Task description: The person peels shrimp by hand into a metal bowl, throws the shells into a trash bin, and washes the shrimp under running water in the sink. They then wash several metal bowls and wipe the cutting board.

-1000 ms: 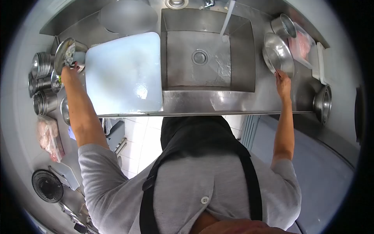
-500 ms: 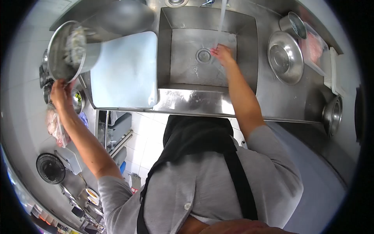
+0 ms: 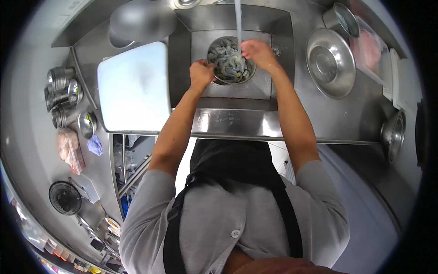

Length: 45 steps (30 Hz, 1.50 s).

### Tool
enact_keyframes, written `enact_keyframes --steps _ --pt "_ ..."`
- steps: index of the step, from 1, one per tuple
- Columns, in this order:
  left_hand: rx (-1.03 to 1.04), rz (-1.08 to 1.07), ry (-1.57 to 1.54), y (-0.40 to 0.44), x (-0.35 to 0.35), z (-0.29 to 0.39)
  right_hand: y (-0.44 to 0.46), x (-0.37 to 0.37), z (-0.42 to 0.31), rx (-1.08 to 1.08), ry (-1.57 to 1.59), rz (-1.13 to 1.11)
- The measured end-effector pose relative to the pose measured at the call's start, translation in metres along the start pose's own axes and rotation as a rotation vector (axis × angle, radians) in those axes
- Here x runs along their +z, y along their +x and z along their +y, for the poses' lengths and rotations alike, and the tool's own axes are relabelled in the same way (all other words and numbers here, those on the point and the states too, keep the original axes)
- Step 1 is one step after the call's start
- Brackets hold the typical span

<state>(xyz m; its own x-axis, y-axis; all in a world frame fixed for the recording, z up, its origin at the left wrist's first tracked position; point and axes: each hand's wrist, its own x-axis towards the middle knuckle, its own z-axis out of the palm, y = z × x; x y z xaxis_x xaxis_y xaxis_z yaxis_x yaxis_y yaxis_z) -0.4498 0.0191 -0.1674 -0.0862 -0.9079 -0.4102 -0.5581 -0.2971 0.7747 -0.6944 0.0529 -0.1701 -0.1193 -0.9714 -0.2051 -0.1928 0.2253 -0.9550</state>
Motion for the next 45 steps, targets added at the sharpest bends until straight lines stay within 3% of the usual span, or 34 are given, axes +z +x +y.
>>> enact_keyframes --steps 2,5,6,9,10,13,17,19,21,22,25,26,29,32,35,37,39,40,41,42,43,45 --pt "0.01 -0.03 0.095 0.0 0.022 0.0 -0.002 0.003 0.027 -0.029 -0.465 -0.205" --pt "0.006 -0.063 0.054 -0.002 0.039 -0.009 0.009 0.021 0.075 0.079 -0.753 -0.262" --pt "0.008 -0.07 0.007 0.0 0.044 -0.012 0.009 0.027 0.077 0.147 -0.605 -0.244" --pt "-0.006 -0.062 -0.107 0.016 0.06 -0.006 0.009 0.056 0.044 0.211 -0.967 -0.292" --pt "-0.022 -0.054 -0.142 0.02 0.065 -0.008 0.014 0.068 0.065 0.128 -1.002 -0.299" --pt "-0.099 -0.11 -0.158 0.042 0.068 -0.03 0.025 0.05 0.094 0.046 -0.889 -0.4" --pt "-0.025 -0.173 -0.163 0.062 0.073 -0.04 0.047 0.081 0.139 0.176 -0.906 -0.163" --pt "0.027 -0.129 -0.076 0.064 0.074 -0.037 0.051 0.095 0.144 0.114 -0.927 -0.217" --pt "-0.167 -0.205 -0.145 0.084 0.086 -0.094 0.035 0.079 0.128 0.102 -0.989 -0.394" --pt "-0.255 -0.24 -0.181 0.095 0.093 -0.112 0.045 0.084 0.163 0.245 -0.975 -0.28" --pt "0.251 0.3 0.434 0.072 0.089 -0.092 0.046 0.07 0.135 0.456 -0.758 -0.176" --pt "0.207 0.081 0.297 0.071 0.084 -0.066 0.047 0.071 0.14 0.453 -0.729 -0.165" --pt "0.253 -0.232 0.292 0.095 0.128 -0.066 0.054 0.078 0.163 0.433 -0.686 -0.122" --pt "-0.182 -0.177 0.269 0.137 0.18 -0.125 0.053 0.087 0.178 0.381 -0.684 -0.018" --pt "-0.238 -0.239 -0.005 0.136 0.188 -0.103 0.063 0.093 0.17 0.393 -0.732 0.044" --pt "-0.251 -0.167 -0.192 0.148 0.198 -0.112 0.079 0.099 0.195 0.483 -0.505 0.043" --pt "-0.28 -0.19 -0.493 0.155 0.188 -0.107 0.084 0.094 0.211 0.378 -0.425 0.015" --pt "-0.151 -0.203 -0.509 0.168 0.185 -0.113 0.075 0.092 0.206 0.233 -0.452 -0.022" --pt "-0.21 -0.26 -0.497 0.172 0.181 -0.123 0.065 0.093 0.2 0.09 -0.473 -0.063" --pt "-0.266 -0.316 -0.483 0.164 0.158 -0.093 0.059 0.088 0.191 0.105 -0.505 -0.148" --pt "-0.32 -0.375 -0.469 0.161 0.146 -0.077 0.05 0.087 0.179 0.12 -0.549 -0.075" --pt "-0.334 -0.376 -0.4 0.167 0.156 -0.105 0.035 0.083 0.161 0.147 -0.649 0.074"
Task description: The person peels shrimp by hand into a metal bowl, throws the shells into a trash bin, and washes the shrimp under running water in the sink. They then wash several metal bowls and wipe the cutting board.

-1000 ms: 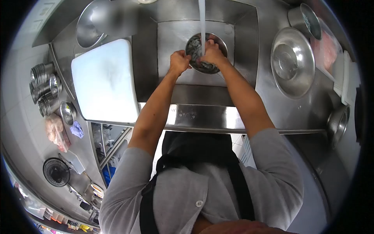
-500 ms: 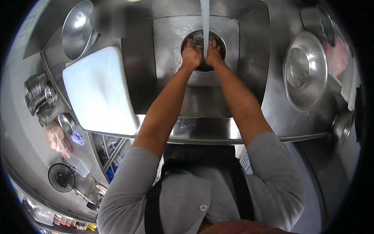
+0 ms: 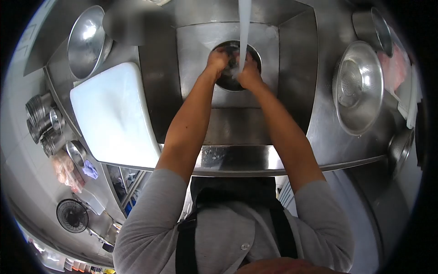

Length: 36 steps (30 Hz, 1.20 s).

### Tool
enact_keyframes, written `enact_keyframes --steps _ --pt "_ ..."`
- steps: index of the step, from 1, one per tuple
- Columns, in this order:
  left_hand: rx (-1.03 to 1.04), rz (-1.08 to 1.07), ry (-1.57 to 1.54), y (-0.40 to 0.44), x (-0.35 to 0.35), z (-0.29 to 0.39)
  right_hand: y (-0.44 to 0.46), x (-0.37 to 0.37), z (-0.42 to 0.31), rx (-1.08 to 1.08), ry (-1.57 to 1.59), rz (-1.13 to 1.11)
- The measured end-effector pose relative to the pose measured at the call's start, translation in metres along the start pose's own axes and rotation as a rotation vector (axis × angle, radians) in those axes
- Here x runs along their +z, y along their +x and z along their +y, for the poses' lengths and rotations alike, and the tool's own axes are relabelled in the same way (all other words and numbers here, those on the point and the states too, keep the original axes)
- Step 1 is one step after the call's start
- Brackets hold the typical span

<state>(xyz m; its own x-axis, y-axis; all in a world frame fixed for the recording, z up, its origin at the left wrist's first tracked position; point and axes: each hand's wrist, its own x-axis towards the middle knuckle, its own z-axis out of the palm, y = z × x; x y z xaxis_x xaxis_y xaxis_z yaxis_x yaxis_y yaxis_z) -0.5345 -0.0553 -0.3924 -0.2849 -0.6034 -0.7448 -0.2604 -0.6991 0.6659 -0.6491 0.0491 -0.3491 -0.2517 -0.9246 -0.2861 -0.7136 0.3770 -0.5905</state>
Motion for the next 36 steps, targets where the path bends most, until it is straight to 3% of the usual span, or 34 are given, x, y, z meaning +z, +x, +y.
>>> enact_keyframes --steps 2,3,6,8,10,12,15,17,20,22,24,26,27,30,31,34,36 --pt "-0.142 -0.025 -0.003 0.015 -0.003 -0.032 0.003 0.005 0.001 0.202 0.074 -0.08" --pt "-0.052 0.121 0.303 0.032 -0.002 -0.058 0.005 0.013 0.004 0.301 0.115 -0.121" --pt "-0.04 0.134 0.403 0.022 0.016 -0.057 0.021 0.073 0.035 0.111 0.146 0.162" --pt "0.02 0.082 0.366 0.029 0.019 -0.067 0.028 0.065 0.035 0.1 0.183 0.072" --pt "-0.109 0.102 0.291 -0.007 0.015 -0.024 0.029 0.027 0.007 0.124 0.168 -0.047" --pt "-0.064 0.067 0.215 -0.016 0.007 -0.012 0.022 -0.011 -0.022 0.189 0.092 -0.186" --pt "0.022 0.069 0.037 -0.024 0.0 -0.014 0.024 -0.015 -0.001 -0.065 0.18 -0.458" --pt "0.135 0.087 -0.082 -0.004 -0.007 -0.044 0.024 -0.019 -0.006 0.024 -0.012 -0.345" --pt "-0.28 0.117 -0.294 -0.042 -0.001 0.01 0.022 0.049 0.011 0.014 -0.327 -0.096" --pt "-0.001 0.056 0.624 -0.006 -0.008 -0.011 0.024 0.077 0.021 0.026 -0.251 0.023" --pt "0.069 0.052 0.92 0.005 -0.012 -0.034 0.039 0.076 0.036 0.109 0.117 0.08" --pt "-0.056 0.146 0.58 -0.011 -0.005 -0.014 0.057 0.029 0.021 0.004 -0.18 -0.289" --pt "-0.158 0.157 0.378 -0.004 -0.006 -0.016 0.056 0.022 0.011 0.033 -0.184 -0.347" --pt "-0.201 0.203 0.21 -0.035 0.0 0.014 0.031 -0.023 -0.023 0.05 -0.179 -0.409" --pt "-0.091 0.224 0.39 -0.018 -0.005 -0.003 0.024 -0.035 -0.029 0.042 -0.18 -0.406" --pt "-0.081 0.206 0.628 0.007 0.0 -0.035 0.021 0.034 0.016 0.109 0.015 0.008" --pt "-0.212 0.233 0.39 -0.025 0.015 0.0 0.032 0.071 0.04 0.06 0.198 0.112"
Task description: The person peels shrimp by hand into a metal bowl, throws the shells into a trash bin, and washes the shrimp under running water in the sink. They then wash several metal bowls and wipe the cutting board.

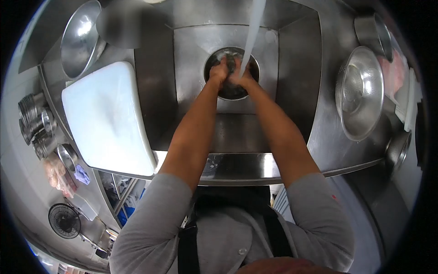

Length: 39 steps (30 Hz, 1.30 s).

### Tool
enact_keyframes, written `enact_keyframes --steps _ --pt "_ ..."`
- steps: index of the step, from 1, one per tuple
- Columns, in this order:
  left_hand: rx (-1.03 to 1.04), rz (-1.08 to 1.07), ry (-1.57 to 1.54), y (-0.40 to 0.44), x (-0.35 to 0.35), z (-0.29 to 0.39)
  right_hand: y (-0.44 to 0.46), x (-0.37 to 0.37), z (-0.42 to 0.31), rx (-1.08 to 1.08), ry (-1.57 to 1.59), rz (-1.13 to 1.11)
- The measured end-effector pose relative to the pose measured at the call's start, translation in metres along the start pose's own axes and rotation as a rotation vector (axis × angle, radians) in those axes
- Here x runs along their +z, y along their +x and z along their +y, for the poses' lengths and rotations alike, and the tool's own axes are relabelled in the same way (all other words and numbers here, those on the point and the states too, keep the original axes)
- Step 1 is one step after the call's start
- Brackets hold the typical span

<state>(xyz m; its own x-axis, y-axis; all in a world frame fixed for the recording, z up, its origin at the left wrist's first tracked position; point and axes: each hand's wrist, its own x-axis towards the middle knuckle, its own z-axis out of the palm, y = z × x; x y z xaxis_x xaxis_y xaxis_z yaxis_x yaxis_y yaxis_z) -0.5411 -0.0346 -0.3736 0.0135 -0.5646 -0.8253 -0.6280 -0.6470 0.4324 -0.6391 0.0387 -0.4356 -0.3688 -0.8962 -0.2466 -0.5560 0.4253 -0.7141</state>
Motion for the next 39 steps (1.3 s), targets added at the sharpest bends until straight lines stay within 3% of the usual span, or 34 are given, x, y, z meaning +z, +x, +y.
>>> enact_keyframes --steps 1,3,6,7,8,9,11,13,16,17,19,22,25,26,28,30,31,34,36,38,39 --pt "-0.085 -0.017 -0.112 -0.016 -0.001 0.006 -0.001 0.002 0.001 0.041 0.084 -0.036" --pt "0.133 -0.058 -0.003 0.028 0.011 -0.03 0.001 -0.007 -0.015 0.199 0.23 -0.134" --pt "0.359 -0.165 0.492 0.033 -0.004 -0.036 0.001 -0.051 -0.057 0.343 0.157 -0.316" --pt "0.341 -0.189 0.403 0.033 -0.006 -0.037 0.0 -0.062 -0.066 0.355 0.09 -0.373" --pt "0.323 -0.211 0.314 0.029 -0.009 -0.034 -0.002 -0.064 -0.064 0.272 0.055 -0.409" --pt "0.227 -0.214 -0.082 0.026 -0.006 -0.035 -0.004 -0.068 -0.065 0.189 0.021 -0.443" --pt "0.044 -0.208 -0.516 0.029 -0.011 -0.036 -0.005 -0.072 -0.064 0.058 -0.081 -0.416" --pt "-0.123 -0.199 -0.595 -0.039 -0.046 0.013 -0.008 -0.081 -0.073 -0.032 -0.214 -0.293" --pt "-0.081 -0.134 -0.736 -0.028 -0.034 0.003 -0.007 -0.045 -0.079 -0.003 -0.542 -0.325" --pt "-0.11 -0.093 -0.52 -0.023 -0.038 0.004 -0.008 -0.031 -0.074 -0.041 -0.683 -0.336" --pt "-0.041 -0.143 -0.452 -0.012 -0.042 0.003 0.02 0.014 -0.024 -0.123 -0.732 -0.551" --pt "0.032 -0.169 -0.359 0.0 -0.044 0.0 0.0 -0.009 -0.036 -0.229 -0.867 -0.501" --pt "-0.029 -0.188 -0.265 0.005 -0.036 -0.008 -0.038 -0.058 -0.072 -0.101 -0.752 -0.445" --pt "-0.022 -0.176 -0.249 0.045 -0.013 -0.04 -0.039 -0.057 -0.067 -0.089 -0.719 -0.417" --pt "-0.053 -0.162 -0.187 0.053 0.001 -0.041 -0.033 -0.036 -0.041 -0.136 -0.708 -0.324" --pt "-0.163 -0.17 -0.075 -0.009 -0.012 -0.014 -0.026 -0.02 -0.023 -0.117 -0.627 -0.327" --pt "-0.122 -0.223 -0.274 0.049 0.015 -0.057 -0.015 -0.024 -0.038 -0.052 -0.527 -0.373" --pt "-0.296 -0.318 -0.601 -0.02 -0.013 -0.017 0.002 -0.01 -0.021 0.031 -0.265 -0.412" --pt "-0.356 -0.21 -0.638 -0.01 -0.008 -0.023 0.006 -0.011 -0.026 0.049 -0.193 -0.383" --pt "-0.264 -0.209 -0.666 0.027 0.008 -0.052 -0.007 -0.036 -0.054 0.095 -0.212 -0.34" --pt "-0.179 -0.22 -0.679 0.052 0.02 -0.071 -0.015 -0.055 -0.074 0.048 -0.234 -0.432"
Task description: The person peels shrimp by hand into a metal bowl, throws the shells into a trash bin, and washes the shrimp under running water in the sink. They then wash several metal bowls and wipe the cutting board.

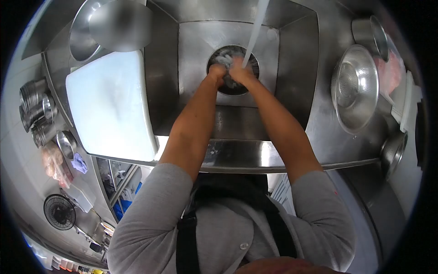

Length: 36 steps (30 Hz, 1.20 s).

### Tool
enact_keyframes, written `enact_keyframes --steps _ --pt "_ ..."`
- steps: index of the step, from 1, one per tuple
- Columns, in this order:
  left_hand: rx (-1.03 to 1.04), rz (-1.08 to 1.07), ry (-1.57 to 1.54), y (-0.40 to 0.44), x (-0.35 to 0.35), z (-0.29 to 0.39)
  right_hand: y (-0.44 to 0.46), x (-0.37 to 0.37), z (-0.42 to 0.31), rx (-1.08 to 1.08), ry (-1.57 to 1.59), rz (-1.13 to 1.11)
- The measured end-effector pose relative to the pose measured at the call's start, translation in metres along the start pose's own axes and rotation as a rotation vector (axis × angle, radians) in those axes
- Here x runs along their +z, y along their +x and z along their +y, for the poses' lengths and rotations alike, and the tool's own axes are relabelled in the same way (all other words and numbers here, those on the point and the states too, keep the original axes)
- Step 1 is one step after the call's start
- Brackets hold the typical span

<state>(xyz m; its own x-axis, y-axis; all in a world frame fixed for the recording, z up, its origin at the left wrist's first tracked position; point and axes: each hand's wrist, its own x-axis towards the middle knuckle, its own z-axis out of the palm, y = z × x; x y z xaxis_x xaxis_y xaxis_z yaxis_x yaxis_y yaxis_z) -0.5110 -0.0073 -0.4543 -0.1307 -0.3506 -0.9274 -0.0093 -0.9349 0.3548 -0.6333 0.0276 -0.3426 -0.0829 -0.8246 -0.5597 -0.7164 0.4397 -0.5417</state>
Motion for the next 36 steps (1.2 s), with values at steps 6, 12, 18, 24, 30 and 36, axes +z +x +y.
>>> enact_keyframes --steps 6,12,18,24,30,36 --pt "-0.13 0.129 0.093 -0.128 0.028 0.072 0.009 -0.003 0.017 -0.008 -0.128 0.084" --pt "-0.03 0.169 -0.105 -0.084 0.029 0.063 0.048 0.045 0.018 -0.189 -0.453 0.257" --pt "0.405 -0.004 1.058 -0.041 -0.005 0.031 -0.023 -0.002 0.005 -0.197 -0.515 -0.08" --pt "0.552 0.258 1.65 -0.089 0.023 0.014 0.045 0.095 0.074 0.029 -0.196 0.298" --pt "0.466 0.207 1.487 -0.038 0.014 0.017 0.028 0.03 0.042 0.117 0.177 0.19" --pt "-0.05 -0.014 0.443 -0.133 0.016 0.08 -0.03 -0.023 -0.017 -0.066 -0.073 -0.009"
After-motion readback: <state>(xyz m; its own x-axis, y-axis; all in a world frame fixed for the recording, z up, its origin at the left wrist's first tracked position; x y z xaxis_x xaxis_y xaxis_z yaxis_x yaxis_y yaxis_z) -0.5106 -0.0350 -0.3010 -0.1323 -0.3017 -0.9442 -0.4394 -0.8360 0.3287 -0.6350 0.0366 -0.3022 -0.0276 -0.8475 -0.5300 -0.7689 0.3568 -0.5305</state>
